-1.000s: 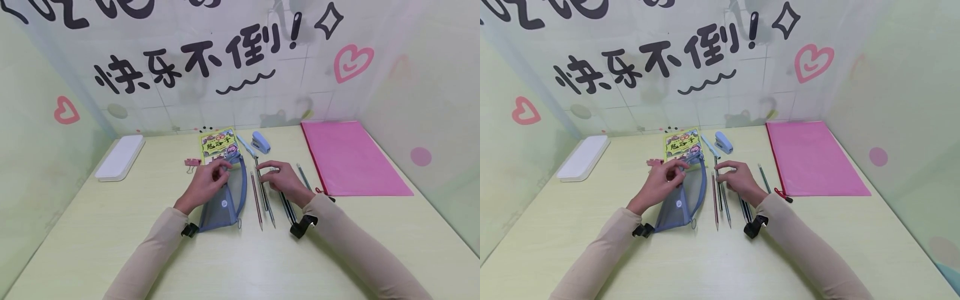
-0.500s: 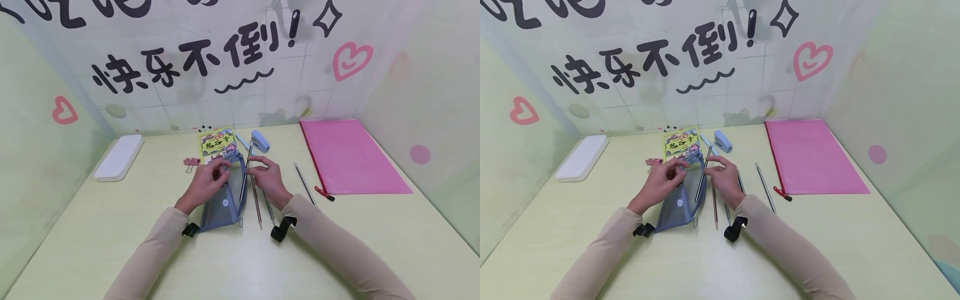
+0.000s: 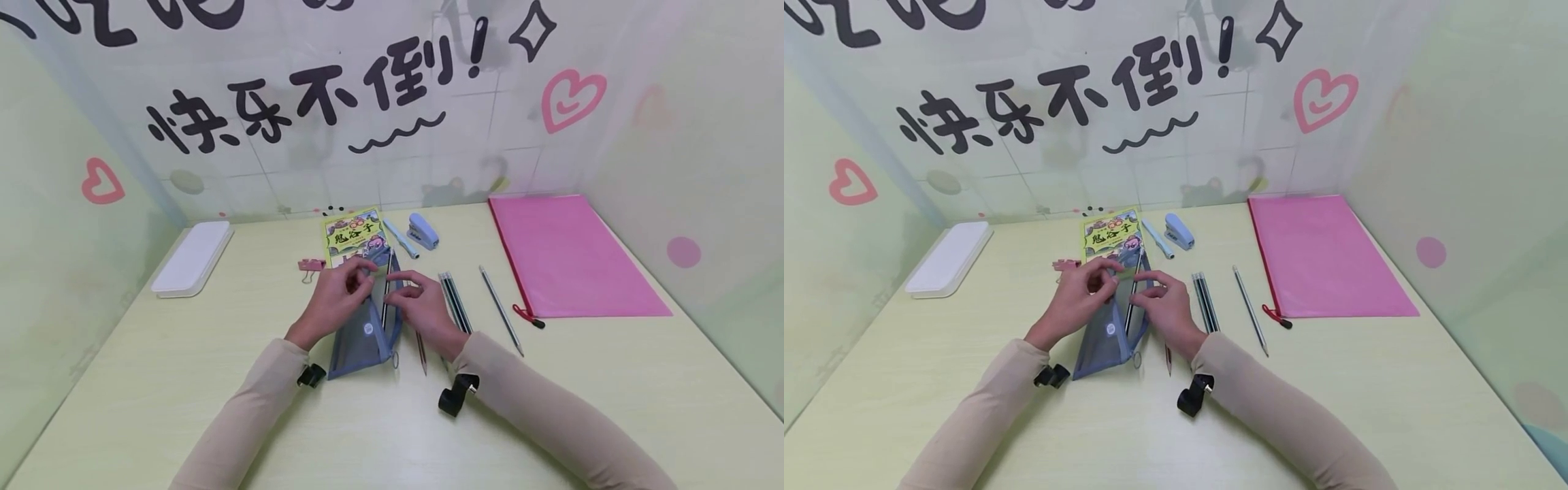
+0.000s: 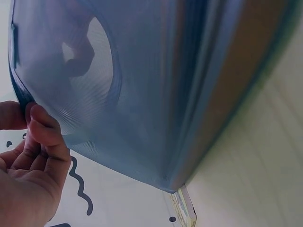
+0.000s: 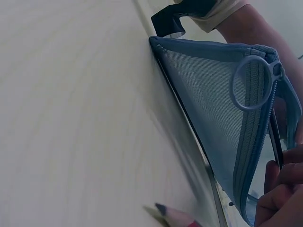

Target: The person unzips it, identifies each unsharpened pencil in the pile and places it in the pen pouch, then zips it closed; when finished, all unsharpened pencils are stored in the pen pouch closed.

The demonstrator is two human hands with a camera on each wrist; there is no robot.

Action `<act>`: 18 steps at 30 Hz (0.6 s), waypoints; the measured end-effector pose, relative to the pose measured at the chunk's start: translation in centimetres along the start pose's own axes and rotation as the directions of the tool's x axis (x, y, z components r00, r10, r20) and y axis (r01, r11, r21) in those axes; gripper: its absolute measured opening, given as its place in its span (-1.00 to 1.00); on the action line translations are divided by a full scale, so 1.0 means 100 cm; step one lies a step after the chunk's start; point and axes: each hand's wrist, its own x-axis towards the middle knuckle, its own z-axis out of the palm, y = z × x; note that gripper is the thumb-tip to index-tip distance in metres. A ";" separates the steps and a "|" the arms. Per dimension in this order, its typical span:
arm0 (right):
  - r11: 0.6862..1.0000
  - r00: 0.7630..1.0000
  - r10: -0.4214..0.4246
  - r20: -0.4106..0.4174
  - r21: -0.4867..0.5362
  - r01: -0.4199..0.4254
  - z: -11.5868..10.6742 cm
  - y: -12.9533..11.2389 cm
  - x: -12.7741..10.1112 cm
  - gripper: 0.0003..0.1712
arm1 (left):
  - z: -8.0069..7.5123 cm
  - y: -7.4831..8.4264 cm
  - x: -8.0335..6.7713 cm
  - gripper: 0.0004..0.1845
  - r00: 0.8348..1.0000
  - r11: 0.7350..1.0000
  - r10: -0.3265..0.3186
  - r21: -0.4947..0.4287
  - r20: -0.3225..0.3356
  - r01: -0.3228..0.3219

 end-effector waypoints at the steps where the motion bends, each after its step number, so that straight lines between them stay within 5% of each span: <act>1: 1.000 1.000 -0.001 0.009 -0.002 0.001 0.001 0.000 -0.001 -0.56 | 0.000 0.000 0.000 -0.78 1.000 1.000 0.003 -0.001 0.002 -0.003; 18: 0.974 0.992 0.030 0.126 -0.225 -0.001 -0.002 -0.011 -0.004 -0.56 | 0.000 0.004 -0.003 -0.77 1.000 1.000 0.004 0.015 0.021 -0.005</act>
